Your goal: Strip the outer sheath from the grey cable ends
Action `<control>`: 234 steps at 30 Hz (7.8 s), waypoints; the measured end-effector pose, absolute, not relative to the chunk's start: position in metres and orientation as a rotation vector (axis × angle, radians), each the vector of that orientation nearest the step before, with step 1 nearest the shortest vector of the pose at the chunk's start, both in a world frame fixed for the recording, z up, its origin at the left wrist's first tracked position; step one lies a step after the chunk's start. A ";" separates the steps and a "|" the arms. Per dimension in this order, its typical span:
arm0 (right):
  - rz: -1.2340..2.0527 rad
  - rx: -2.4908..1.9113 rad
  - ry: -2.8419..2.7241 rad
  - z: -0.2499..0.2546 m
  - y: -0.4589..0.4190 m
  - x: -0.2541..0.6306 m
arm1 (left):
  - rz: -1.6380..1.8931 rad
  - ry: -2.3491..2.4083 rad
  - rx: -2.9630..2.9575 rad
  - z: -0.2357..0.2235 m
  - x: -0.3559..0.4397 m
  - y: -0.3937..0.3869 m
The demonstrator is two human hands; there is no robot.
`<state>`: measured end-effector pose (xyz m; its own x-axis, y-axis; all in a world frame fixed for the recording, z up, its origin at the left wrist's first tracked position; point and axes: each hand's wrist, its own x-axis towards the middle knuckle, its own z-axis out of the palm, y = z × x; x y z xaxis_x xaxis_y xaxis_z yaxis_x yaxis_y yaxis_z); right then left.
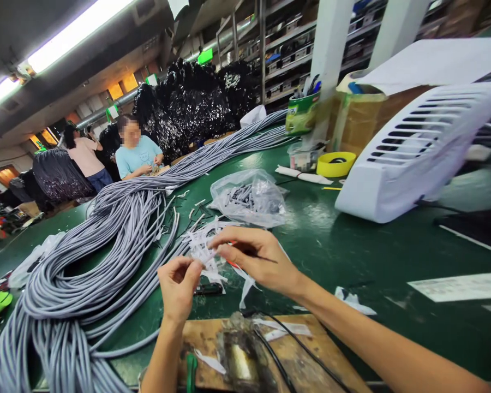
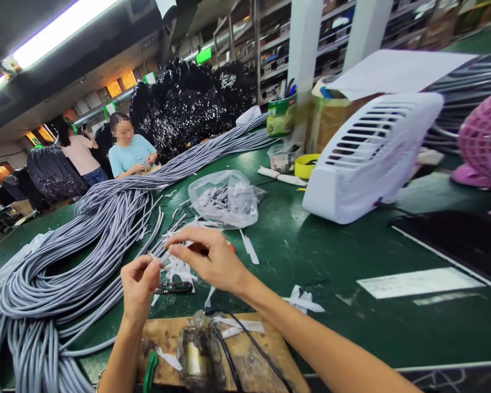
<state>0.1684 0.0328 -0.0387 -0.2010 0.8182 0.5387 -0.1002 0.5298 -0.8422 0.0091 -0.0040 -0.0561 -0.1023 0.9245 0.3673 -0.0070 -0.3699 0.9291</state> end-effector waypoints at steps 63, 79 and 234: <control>1.344 -0.615 -1.661 -0.039 0.032 0.156 | 1.655 1.305 2.293 -0.044 0.017 0.000; -0.369 -0.806 -1.817 -0.031 0.029 0.181 | 1.665 1.508 2.013 -0.041 0.022 -0.004; 0.817 -0.729 -1.892 -0.053 0.041 0.161 | 1.373 0.998 1.229 -0.038 0.008 0.011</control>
